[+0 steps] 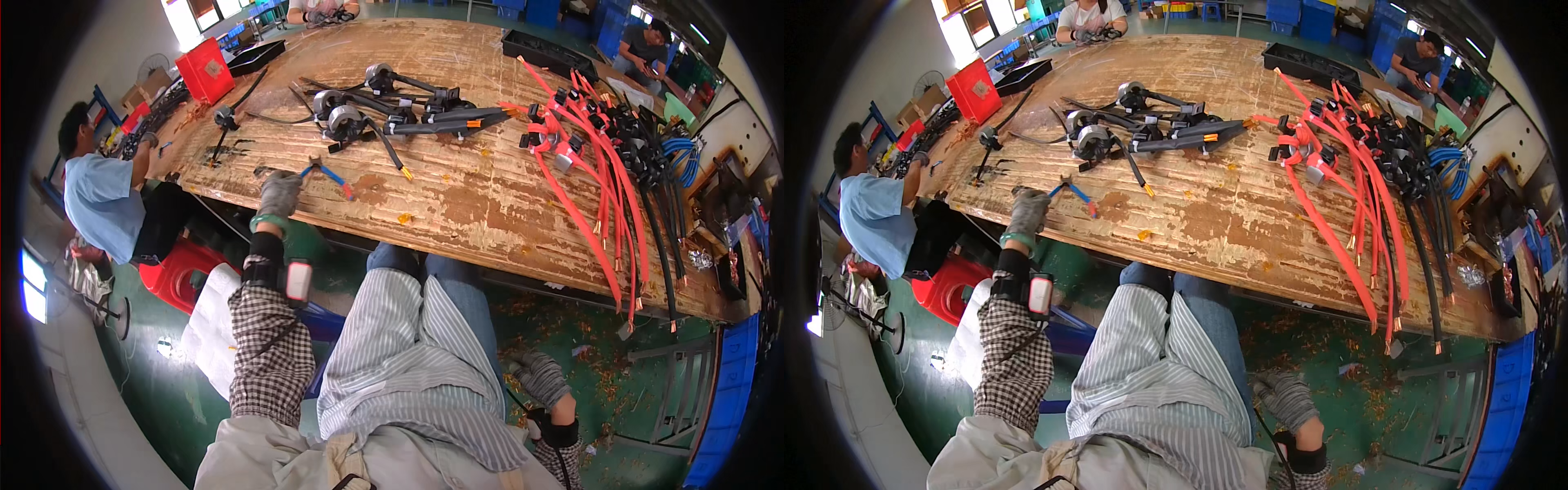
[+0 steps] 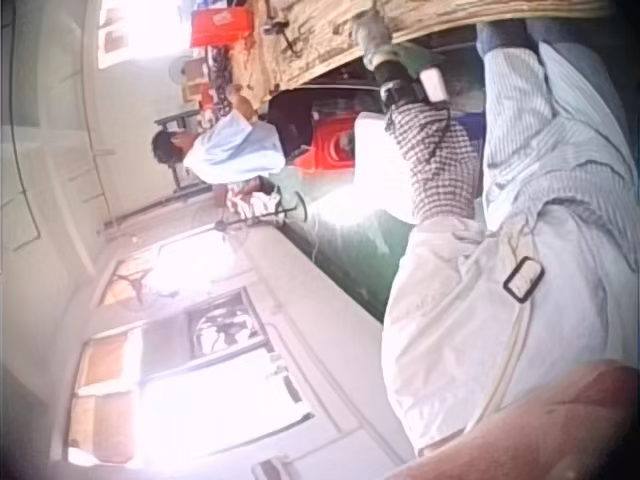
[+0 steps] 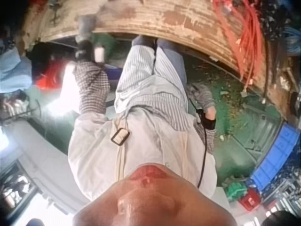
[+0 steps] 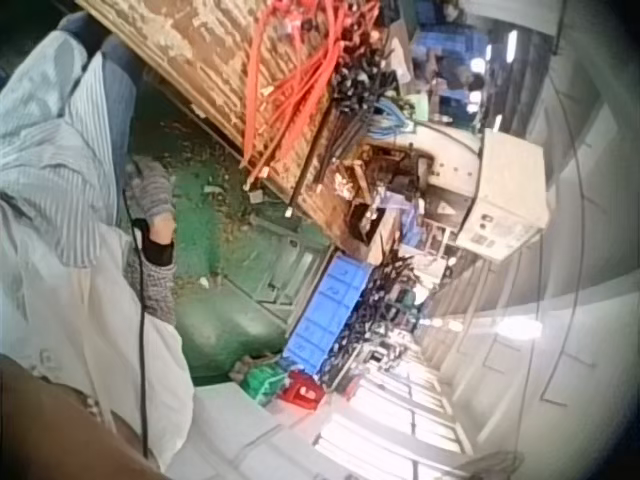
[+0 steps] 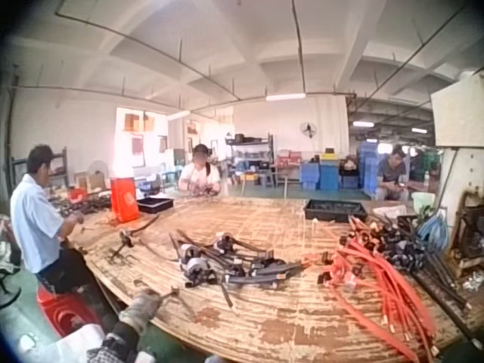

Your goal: Cutting and assembling industrial wire harness components at a workbench.

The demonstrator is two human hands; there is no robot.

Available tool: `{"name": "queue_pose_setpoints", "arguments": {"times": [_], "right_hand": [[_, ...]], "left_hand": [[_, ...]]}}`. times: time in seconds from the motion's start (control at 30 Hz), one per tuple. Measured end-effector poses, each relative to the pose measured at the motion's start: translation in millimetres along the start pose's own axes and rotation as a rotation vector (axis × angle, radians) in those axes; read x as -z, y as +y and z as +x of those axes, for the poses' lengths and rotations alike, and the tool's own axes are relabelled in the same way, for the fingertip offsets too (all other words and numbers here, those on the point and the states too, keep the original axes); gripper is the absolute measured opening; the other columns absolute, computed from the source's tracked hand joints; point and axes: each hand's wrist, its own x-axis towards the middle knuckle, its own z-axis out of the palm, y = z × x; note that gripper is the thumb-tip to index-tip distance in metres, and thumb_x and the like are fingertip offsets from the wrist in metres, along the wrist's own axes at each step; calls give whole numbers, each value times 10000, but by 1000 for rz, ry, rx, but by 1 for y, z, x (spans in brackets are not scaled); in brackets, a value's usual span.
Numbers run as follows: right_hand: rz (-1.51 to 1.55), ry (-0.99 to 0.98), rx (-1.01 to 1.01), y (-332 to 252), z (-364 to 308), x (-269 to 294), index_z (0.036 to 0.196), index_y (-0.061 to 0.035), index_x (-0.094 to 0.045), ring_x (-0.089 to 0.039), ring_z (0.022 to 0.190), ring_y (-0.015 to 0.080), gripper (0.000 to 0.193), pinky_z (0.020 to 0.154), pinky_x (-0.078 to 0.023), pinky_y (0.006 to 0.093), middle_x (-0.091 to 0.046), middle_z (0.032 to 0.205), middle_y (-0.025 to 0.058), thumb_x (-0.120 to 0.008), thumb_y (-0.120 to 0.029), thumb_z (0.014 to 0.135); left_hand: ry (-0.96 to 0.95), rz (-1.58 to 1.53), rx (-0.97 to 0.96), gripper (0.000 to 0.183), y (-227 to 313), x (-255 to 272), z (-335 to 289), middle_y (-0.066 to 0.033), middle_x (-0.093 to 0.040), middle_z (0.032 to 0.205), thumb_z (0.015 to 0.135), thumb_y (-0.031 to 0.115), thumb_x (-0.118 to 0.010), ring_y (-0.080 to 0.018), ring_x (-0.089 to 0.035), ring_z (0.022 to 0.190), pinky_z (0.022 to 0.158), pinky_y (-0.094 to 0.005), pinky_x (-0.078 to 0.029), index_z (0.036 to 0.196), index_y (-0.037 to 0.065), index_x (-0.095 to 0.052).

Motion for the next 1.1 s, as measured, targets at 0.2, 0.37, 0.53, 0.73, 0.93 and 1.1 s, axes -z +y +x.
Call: {"name": "queue_pose_setpoints", "arguments": {"times": [0.2, 0.37, 0.53, 0.73, 0.93, 1.1], "right_hand": [[385, 169, 282, -56, 29, 26, 1029, -29, -587, -579, 898, 274, 319, 768, -452, 351, -604, 990, 140, -571, -262, 811], [1161, 240, 653, -133, 99, 14, 1279, -31, -345, -513, 1042, 187, 583, 956, -388, 332, -522, 1157, 87, -619, -265, 821], [1660, 139, 489, -163, 97, 21, 1309, -30, -283, -508, 1041, 185, 647, 897, -423, 331, -509, 1149, 93, -621, -284, 819], [1902, 245, 206, -136, 103, 59, 1074, -42, -521, -581, 759, 141, 283, 657, -470, 230, -578, 872, 43, -515, -254, 886], [1256, 816, 166, -61, 139, 82, 1019, -29, -493, -535, 750, 123, 279, 720, -441, 274, -541, 807, 38, -542, -250, 857], [1348, 638, 136, -61, 158, 82, 1100, -12, -456, -548, 719, 138, 370, 699, -476, 292, -531, 793, 37, -597, -184, 805]], "left_hand": [[192, -497, -291, 106, 76, 28, -124, 5, -513, 724, 856, 94, -553, -55, -437, 609, 541, -189, -373, 932, 25, -527], [-232, -501, -453, 98, 134, -13, -227, 15, -506, 781, 871, 92, -537, -32, -420, 650, 570, -164, -353, 953, 45, -511], [-316, -569, -749, 108, 145, -68, -248, -80, -536, 838, 882, 25, -447, -157, -523, 782, 722, -269, -428, 978, -2, -488], [-969, -9, -1025, 252, 162, -78, -189, -139, -609, 844, 830, 146, -526, -291, -610, 708, 649, -349, -491, 1063, 49, -515], [18, 470, -925, 481, 133, -47, 0, -165, -579, 1039, 750, 224, -612, -291, -572, 965, 836, -383, -448, 1186, 69, -482], [-295, 587, -411, 467, 104, -26, 87, -171, -585, 1058, 746, 229, -619, -301, -573, 952, 835, -363, -433, 1160, 44, -507]]}}
